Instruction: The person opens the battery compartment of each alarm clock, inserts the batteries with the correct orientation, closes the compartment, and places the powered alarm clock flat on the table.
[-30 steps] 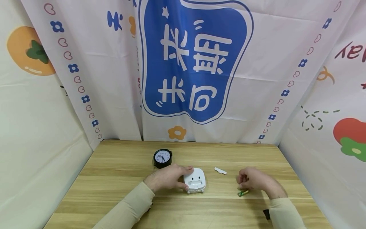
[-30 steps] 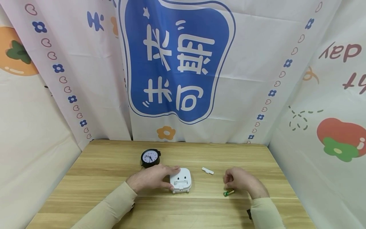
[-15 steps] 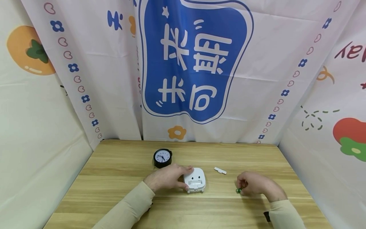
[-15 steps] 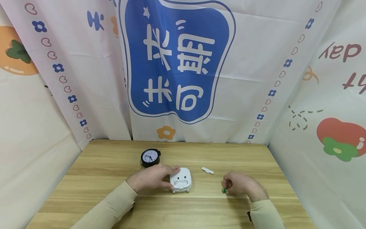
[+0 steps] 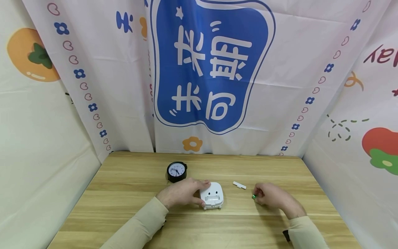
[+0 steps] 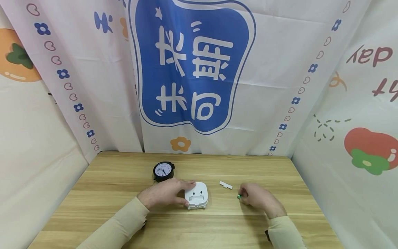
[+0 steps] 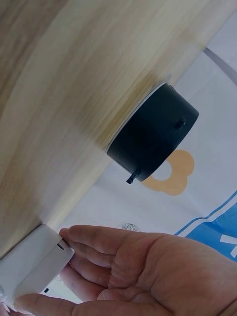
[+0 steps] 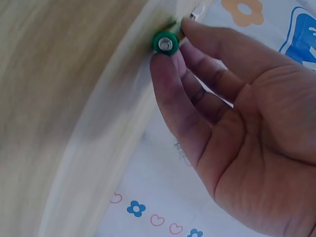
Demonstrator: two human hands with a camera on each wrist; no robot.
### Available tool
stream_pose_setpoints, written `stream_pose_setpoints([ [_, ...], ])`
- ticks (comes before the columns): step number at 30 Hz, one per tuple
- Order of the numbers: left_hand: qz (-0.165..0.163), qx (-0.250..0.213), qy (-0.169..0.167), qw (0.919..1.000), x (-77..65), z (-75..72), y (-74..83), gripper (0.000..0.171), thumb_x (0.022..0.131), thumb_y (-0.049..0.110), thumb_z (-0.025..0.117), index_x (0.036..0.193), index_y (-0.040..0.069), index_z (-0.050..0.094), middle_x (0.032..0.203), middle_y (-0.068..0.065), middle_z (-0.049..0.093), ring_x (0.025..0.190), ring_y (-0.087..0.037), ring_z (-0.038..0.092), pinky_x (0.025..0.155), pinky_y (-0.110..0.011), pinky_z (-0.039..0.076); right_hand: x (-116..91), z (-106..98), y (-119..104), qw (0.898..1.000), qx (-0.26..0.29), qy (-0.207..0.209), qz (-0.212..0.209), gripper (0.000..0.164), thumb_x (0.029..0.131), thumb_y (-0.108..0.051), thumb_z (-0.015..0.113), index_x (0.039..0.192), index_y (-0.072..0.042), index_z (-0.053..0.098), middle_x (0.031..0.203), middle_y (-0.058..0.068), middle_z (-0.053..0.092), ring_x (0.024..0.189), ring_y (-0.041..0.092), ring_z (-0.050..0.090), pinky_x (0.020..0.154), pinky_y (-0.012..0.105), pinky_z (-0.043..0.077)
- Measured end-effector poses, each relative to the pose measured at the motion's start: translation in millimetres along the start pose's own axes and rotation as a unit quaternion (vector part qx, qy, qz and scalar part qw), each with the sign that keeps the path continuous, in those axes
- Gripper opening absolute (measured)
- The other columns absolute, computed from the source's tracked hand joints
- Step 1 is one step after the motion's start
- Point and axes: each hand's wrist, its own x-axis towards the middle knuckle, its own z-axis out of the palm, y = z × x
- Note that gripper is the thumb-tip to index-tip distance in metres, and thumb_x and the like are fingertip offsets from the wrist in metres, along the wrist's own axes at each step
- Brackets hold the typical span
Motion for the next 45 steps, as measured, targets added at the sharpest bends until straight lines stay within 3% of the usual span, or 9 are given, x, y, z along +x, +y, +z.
stream_pose_setpoints([
  [6,-0.003,-0.001,0.0,1.0,-0.8,-1.4,0.9,0.082,0.1,0.045,0.092,0.168,0.011,0.063,0.179,-0.008,0.058,0.164,-0.03,0.062,0.137,-0.044,0.053,6.9,5.3,-1.6,0.999,0.0,0.03,0.01,0.022,0.095,0.006,0.081,0.113,-0.005,0.081,0.091,-0.002,0.072,0.08,0.01,0.056,0.071,0.022,0.047],
  [8,-0.019,-0.005,-0.007,0.9998,-3.0,-9.3,11.9,0.079,0.1,0.04,0.093,0.167,0.01,0.064,0.177,-0.008,0.059,0.162,-0.031,0.063,0.136,-0.046,0.054,8.4,7.0,-3.0,0.999,-0.004,0.039,0.018,0.021,0.094,0.005,0.08,0.112,-0.006,0.082,0.091,-0.002,0.072,0.08,0.011,0.057,0.07,0.023,0.047],
  [13,-0.025,-0.001,-0.006,0.9997,-2.0,-8.6,12.7,0.079,0.099,0.04,0.094,0.166,0.01,0.065,0.177,-0.008,0.06,0.162,-0.03,0.064,0.136,-0.046,0.054,10.7,10.0,-8.0,0.996,0.001,0.058,0.061,0.01,0.101,-0.003,0.086,0.108,-0.006,0.08,0.087,-0.001,0.072,0.078,0.013,0.061,0.068,0.027,0.051],
  [22,-0.025,-0.002,-0.007,0.9997,-1.8,-7.3,11.3,0.078,0.1,0.038,0.094,0.166,0.009,0.065,0.177,-0.01,0.06,0.162,-0.031,0.063,0.136,-0.046,0.054,13.2,11.2,-10.9,0.99,0.019,0.072,0.122,0.015,0.106,-0.012,0.086,0.106,-0.003,0.075,0.089,0.005,0.075,0.079,0.017,0.066,0.071,0.032,0.056],
  [26,-0.026,-0.002,-0.007,0.9996,-2.2,-7.3,11.9,0.079,0.1,0.038,0.094,0.166,0.009,0.065,0.177,-0.009,0.06,0.162,-0.031,0.063,0.136,-0.046,0.054,15.7,7.8,-5.3,0.994,-0.01,0.079,0.081,0.012,0.107,-0.013,0.086,0.108,-0.004,0.078,0.095,0.004,0.076,0.087,0.015,0.067,0.078,0.036,0.061],
  [30,-0.026,0.001,-0.007,0.9996,-2.1,-7.4,12.3,0.079,0.1,0.038,0.094,0.167,0.009,0.065,0.177,-0.009,0.06,0.162,-0.031,0.063,0.136,-0.046,0.054,15.4,1.4,3.5,0.995,-0.057,0.086,-0.01,0.006,0.105,-0.009,0.086,0.109,-0.009,0.082,0.104,-0.001,0.078,0.098,0.015,0.072,0.088,0.04,0.068],
  [33,-0.026,0.001,-0.006,0.9996,-2.0,-7.3,12.3,0.079,0.1,0.038,0.094,0.167,0.009,0.064,0.177,-0.009,0.06,0.162,-0.03,0.064,0.136,-0.046,0.054,12.9,-3.8,9.2,0.992,-0.075,0.078,-0.066,0.014,0.102,-0.002,0.084,0.11,-0.014,0.084,0.11,-0.004,0.079,0.107,0.019,0.077,0.097,0.045,0.071],
  [39,-0.026,-0.001,-0.006,0.9996,-1.9,-7.0,12.0,0.079,0.1,0.038,0.094,0.167,0.009,0.064,0.177,-0.009,0.06,0.163,-0.031,0.063,0.136,-0.046,0.054,9.6,-9.1,16.6,0.991,-0.075,0.035,-0.102,0.031,0.098,0.006,0.08,0.11,-0.022,0.087,0.12,-0.009,0.081,0.115,0.022,0.08,0.106,0.049,0.071],
  [45,-0.026,0.0,-0.006,0.9997,-2.2,-6.7,11.9,0.079,0.1,0.038,0.094,0.167,0.009,0.064,0.177,-0.009,0.06,0.163,-0.031,0.063,0.136,-0.046,0.054,7.9,-7.7,16.2,0.99,-0.055,0.018,-0.126,0.036,0.097,0.012,0.076,0.105,-0.02,0.087,0.118,-0.008,0.081,0.111,0.015,0.078,0.101,0.042,0.072],
])
